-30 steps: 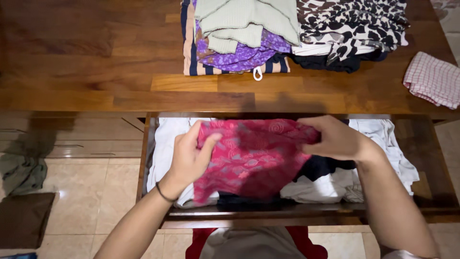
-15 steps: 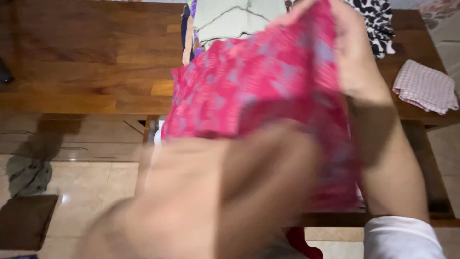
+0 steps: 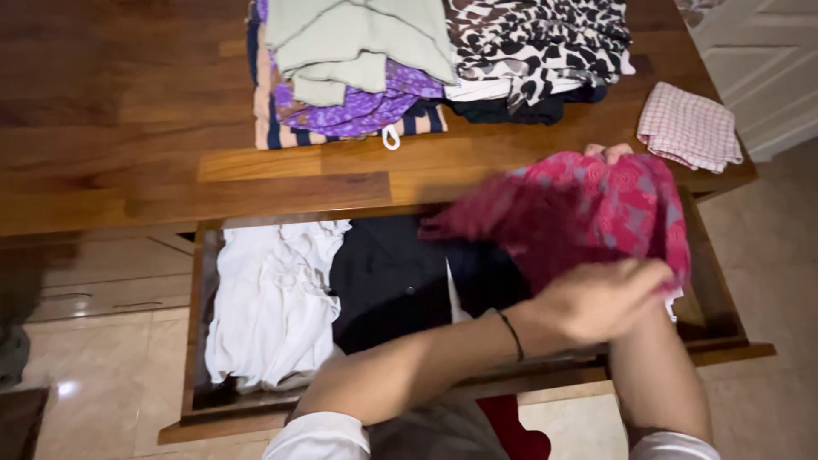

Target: The person folds various garments, including a pink patterned top, a white shirt, and a dark blue shirt, retrieved from a wooden drawer. The folded items are placed in a neat stack on the wooden surface above the drawer.

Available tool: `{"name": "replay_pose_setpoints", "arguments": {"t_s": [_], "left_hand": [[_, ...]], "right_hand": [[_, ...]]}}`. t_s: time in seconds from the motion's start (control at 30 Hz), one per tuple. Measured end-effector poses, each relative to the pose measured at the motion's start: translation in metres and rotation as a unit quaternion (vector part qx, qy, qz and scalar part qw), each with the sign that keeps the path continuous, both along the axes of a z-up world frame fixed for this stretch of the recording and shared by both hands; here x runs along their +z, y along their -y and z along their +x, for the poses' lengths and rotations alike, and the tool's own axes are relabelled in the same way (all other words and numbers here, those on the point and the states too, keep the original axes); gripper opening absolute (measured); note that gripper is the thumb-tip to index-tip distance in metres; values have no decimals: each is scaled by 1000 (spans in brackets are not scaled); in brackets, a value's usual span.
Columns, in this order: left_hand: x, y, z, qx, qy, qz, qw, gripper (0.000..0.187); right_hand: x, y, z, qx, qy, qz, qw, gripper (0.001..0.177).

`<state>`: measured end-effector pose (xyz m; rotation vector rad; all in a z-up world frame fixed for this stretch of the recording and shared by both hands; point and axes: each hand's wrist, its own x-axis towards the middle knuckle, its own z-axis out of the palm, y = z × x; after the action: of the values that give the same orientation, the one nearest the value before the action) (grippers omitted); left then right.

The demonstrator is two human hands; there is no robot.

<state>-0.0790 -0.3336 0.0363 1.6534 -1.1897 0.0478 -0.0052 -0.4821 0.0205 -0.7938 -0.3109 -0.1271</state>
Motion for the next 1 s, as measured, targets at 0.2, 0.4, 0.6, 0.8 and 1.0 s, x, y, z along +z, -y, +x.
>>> {"name": "replay_pose_setpoints", "arguments": {"t_s": [0.2,0.4,0.6,0.8,1.0], "left_hand": [[11,-41,66,-26,69,-167,983,49],[12,-105,119,-51,-269,-36,961,63],[14,-150,105,-52,-210,15,976,62],[37,-196,92,-1,-209,181,961,52],[12,-266,130,-92,-182,343,917,48]], "right_hand": [[48,-34,-36,37,-53,49,997,26],[52,-41,-40,74,-68,60,993,36],[55,-62,-34,118,-5,-13,993,30],[57,-92,-36,144,10,-177,974,24],[-9,-89,-12,206,-20,-268,941,6]]}}
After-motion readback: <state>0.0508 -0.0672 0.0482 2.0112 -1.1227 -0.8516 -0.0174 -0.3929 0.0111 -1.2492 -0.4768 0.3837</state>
